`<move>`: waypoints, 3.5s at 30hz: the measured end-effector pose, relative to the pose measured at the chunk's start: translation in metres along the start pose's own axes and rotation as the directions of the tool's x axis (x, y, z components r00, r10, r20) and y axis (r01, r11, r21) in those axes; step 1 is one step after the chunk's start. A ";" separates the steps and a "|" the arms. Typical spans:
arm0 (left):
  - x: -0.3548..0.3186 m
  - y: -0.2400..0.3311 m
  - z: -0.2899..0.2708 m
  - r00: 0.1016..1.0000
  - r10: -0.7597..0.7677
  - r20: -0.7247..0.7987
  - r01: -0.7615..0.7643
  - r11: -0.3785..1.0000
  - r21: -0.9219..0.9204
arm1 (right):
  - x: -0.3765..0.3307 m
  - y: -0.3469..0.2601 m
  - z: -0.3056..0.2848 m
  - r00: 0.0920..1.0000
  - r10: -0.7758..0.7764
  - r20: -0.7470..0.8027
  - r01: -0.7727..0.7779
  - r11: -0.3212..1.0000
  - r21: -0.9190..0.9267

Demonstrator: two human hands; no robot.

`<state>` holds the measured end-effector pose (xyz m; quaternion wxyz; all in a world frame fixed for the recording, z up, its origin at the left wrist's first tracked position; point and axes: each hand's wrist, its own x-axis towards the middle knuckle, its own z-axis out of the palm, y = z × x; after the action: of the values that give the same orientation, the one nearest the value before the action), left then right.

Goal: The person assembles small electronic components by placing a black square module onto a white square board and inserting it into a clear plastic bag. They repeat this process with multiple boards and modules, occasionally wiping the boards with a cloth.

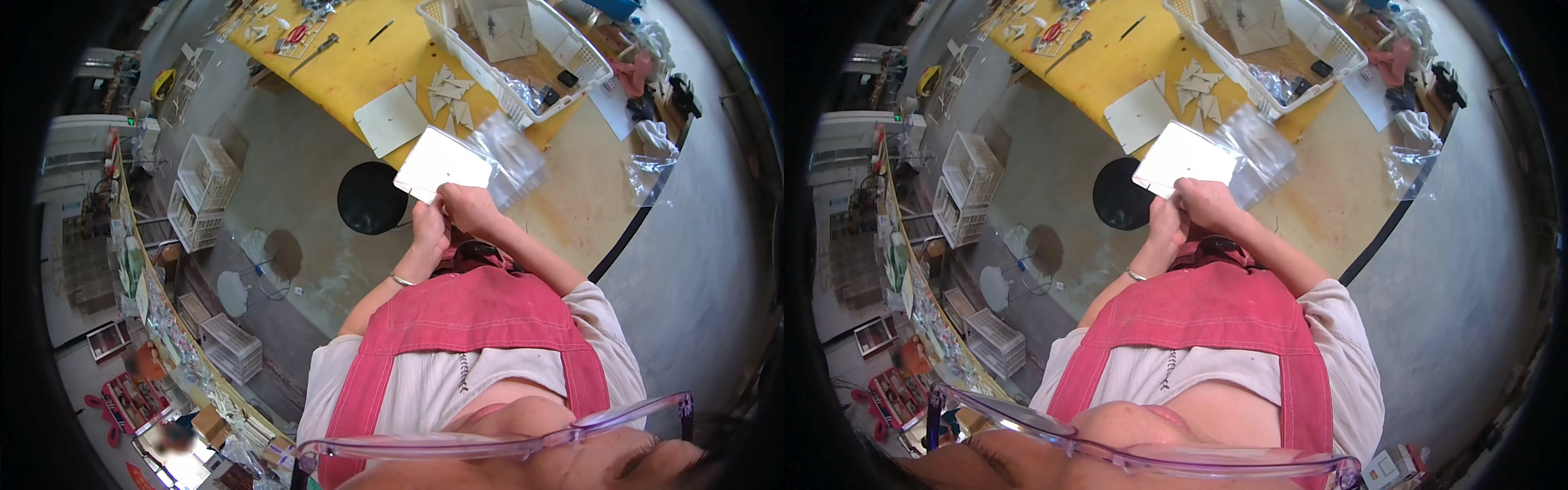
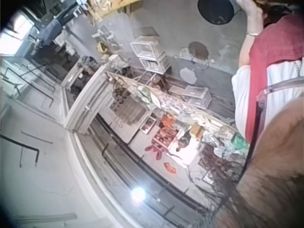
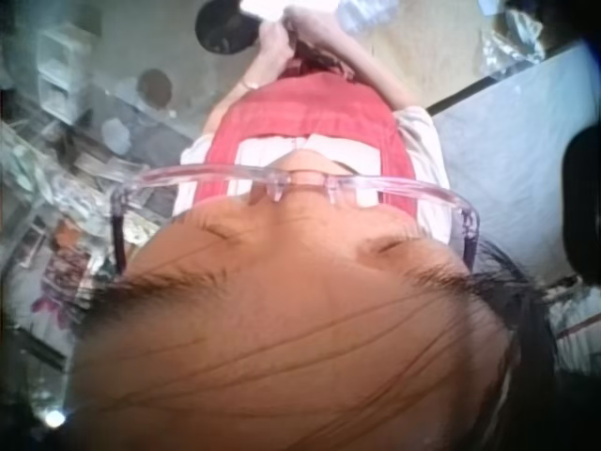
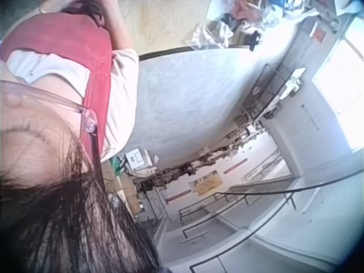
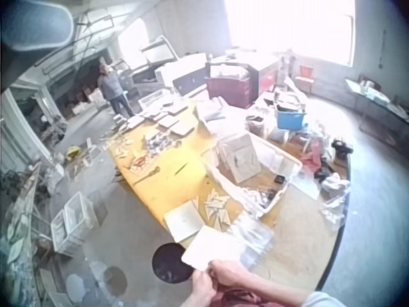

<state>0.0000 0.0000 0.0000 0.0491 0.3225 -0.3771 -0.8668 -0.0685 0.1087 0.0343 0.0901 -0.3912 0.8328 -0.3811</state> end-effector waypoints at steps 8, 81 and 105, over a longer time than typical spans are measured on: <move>-0.022 0.027 0.026 0.983 -0.141 0.121 0.133 0.988 0.078 | -0.023 -0.031 -0.015 0.982 -0.172 -0.082 0.182 0.975 0.128; 0.048 0.128 0.081 0.831 -0.422 0.362 -0.088 0.544 0.835 | -0.032 0.035 -0.056 0.697 0.428 -0.576 -0.394 0.899 0.191; 0.155 0.057 0.030 0.986 -0.013 0.165 -0.114 0.668 0.735 | -0.037 0.055 -0.109 0.684 0.337 -0.648 -0.388 0.919 0.068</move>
<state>-0.1489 -0.0727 -0.0260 -0.0919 0.2352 -0.7081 -0.6594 -0.1245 0.2187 0.0655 -0.1442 -0.0659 0.8860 -0.4356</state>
